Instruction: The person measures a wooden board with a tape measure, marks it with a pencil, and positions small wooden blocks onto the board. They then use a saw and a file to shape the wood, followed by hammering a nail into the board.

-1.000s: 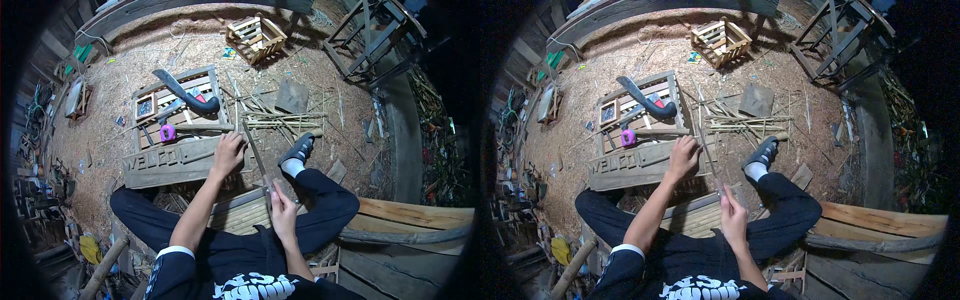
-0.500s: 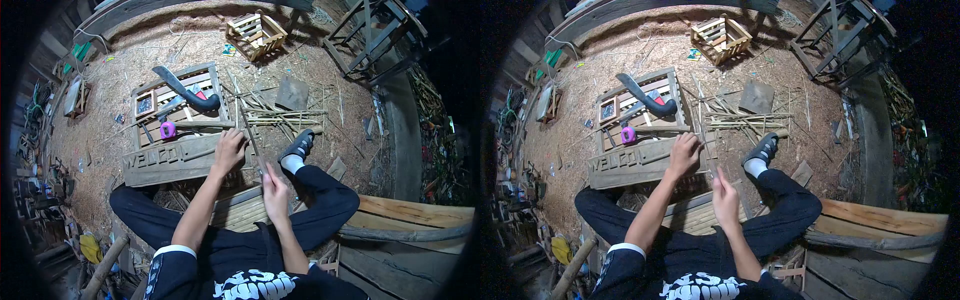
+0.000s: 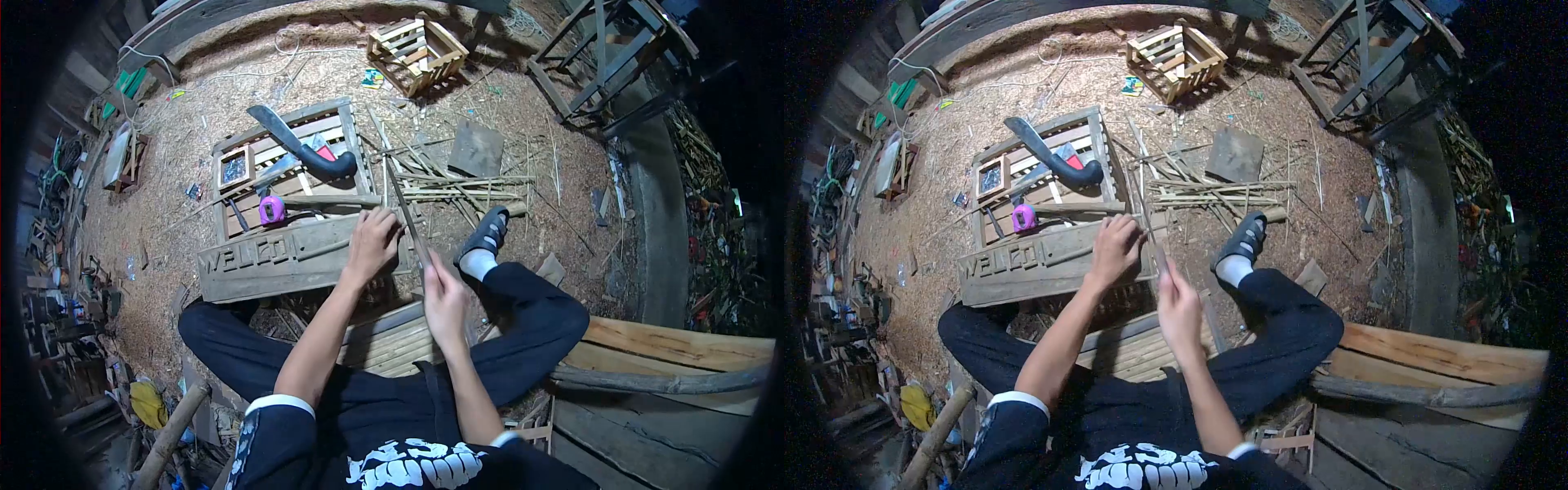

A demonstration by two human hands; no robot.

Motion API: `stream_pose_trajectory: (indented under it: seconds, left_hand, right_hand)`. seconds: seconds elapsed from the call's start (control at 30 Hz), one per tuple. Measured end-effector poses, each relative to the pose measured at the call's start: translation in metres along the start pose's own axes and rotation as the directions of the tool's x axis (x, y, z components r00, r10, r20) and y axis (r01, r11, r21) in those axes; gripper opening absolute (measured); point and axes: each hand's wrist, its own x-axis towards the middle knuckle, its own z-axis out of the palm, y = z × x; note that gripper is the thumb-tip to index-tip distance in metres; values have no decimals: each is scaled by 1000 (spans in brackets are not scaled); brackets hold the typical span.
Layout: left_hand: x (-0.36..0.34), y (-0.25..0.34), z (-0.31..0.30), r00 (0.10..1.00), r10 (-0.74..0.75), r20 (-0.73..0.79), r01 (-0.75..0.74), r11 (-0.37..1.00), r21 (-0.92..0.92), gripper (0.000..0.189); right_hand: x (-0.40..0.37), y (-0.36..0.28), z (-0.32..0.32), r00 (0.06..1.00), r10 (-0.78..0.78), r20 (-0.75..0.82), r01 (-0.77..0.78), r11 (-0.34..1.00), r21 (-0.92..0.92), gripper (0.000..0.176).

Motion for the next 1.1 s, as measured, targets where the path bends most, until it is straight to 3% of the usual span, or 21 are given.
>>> stream_pose_trajectory:
  seconds: [0.13, 0.17, 0.33, 0.4, 0.43, 0.53, 0.6, 0.7, 0.73, 0.9, 0.93, 1.0, 1.03, 1.1]
  left_hand:
    - [2, 0, 1, 998, 23, -63, -24, 1000, -19, 16]
    - [2, -1, 1, 1000, 14, -28, -15, 1000, -24, 15]
    - [2, 1, -3, 998, 35, -46, -35, 999, 2, 16]
    - [3, 3, -2, 998, 25, -58, -25, 1000, -6, 16]
    - [3, 3, -2, 999, 9, -44, -10, 1000, -21, 17]
    - [2, 1, 0, 999, 22, -37, -22, 1000, 0, 18]
    - [1, 2, -1, 999, 24, -33, -24, 1000, 9, 18]
    - [3, 2, -3, 1000, 2, -24, -2, 1000, 9, 15]
    - [6, 1, -1, 999, 1, -34, -1, 1000, 8, 15]
    - [-2, 2, 2, 999, 23, -38, -23, 1000, -11, 18]
    - [0, -2, 1, 999, 28, -44, -28, 1000, -3, 18]
    - [3, -3, 2, 998, 31, -55, -30, 1000, 4, 19]
    - [4, -2, 2, 999, 19, -42, -19, 1000, -5, 18]
    - [-1, -3, 2, 1000, 17, -6, -17, 1000, -13, 18]
  right_hand:
    - [-29, 19, -13, 1000, -4, -1, 4, 999, 45, 45]
    - [-40, 21, -18, 995, 93, 38, -93, 996, 10, 44]
    - [-2, -1, 2, 998, 66, 1, -66, 994, 88, 44]
    - [-21, -12, -20, 985, 154, 75, -153, 988, -18, 44]
    - [-29, -9, -17, 1000, -21, -1, 21, 998, 61, 44]
    - [-19, 3, -5, 1000, 5, -18, -6, 999, -44, 42]
    - [-1, 5, 6, 999, -10, -32, 10, 1000, 17, 42]
    - [-24, 1, -16, 996, 68, 64, -68, 998, 1, 44]
    - [-37, 21, -16, 1000, -21, 0, 21, 1000, -19, 45]
    - [19, 1, 10, 991, 118, 59, -119, 993, 17, 44]
    - [10, 2, 8, 992, 114, 61, -115, 993, 21, 44]
    - [-21, 6, -9, 998, -59, -8, 60, 997, 55, 44]
    - [-26, 4, -14, 999, 50, 20, -50, 999, -18, 45]
    - [-6, 12, 2, 1000, 16, -2, -16, 1000, 2, 45]
